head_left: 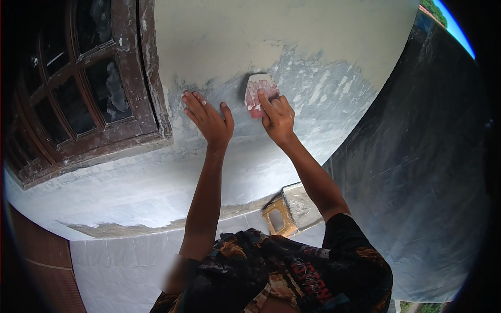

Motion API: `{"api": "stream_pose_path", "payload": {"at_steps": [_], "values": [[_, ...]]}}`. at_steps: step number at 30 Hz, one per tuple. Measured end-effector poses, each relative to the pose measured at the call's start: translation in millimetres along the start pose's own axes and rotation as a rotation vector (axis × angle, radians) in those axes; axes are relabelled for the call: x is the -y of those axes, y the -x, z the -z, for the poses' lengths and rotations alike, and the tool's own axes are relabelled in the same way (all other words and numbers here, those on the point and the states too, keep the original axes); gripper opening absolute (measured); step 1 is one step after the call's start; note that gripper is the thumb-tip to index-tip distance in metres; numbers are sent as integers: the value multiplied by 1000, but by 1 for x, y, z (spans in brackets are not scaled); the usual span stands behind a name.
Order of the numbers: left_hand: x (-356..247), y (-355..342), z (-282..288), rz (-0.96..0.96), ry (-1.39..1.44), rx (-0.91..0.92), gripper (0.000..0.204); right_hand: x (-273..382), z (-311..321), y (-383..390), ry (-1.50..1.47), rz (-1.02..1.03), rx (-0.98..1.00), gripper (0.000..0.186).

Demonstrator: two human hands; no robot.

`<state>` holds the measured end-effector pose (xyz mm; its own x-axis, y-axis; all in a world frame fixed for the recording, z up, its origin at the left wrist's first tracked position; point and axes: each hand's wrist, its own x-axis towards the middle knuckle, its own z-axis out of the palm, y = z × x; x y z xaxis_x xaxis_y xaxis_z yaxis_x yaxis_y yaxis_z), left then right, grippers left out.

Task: The person applies wall filler to a damaged section of a wall using a putty knife.

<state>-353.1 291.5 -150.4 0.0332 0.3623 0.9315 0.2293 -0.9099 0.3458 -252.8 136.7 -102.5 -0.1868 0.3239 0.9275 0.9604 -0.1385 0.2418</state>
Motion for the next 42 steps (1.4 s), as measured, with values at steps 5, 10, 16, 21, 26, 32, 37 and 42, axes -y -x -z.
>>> {"api": "stream_pose_path", "payload": {"at_steps": [5, 10, 16, 21, 26, 32, 37, 42], "values": [[-5, -1, 0, 8, 5, -11, 83, -20, 2, -57, 119, -43, -95, 68], [-2, 1, 3, 23, -3, 35, 84, -3, -16, 6, 71, -34, 33, 64], [-1, 2, 5, -8, 1, 84, 85, -18, 14, -36, 57, -73, -140, 76], [-3, 2, 1, -22, 6, 72, 85, -40, -2, -46, 205, -79, -136, 71], [2, 2, 11, -20, -26, 119, 85, 5, -7, 15, 62, -166, -16, 72], [2, 2, 7, -35, -30, 91, 85, -24, 8, -61, 141, -197, -128, 73], [3, -1, 13, -42, -11, 115, 85, -1, -18, -11, 168, -208, -41, 68], [14, -4, 29, -90, 3, 157, 79, 31, -11, 5, 16, -268, -22, 77]]}}
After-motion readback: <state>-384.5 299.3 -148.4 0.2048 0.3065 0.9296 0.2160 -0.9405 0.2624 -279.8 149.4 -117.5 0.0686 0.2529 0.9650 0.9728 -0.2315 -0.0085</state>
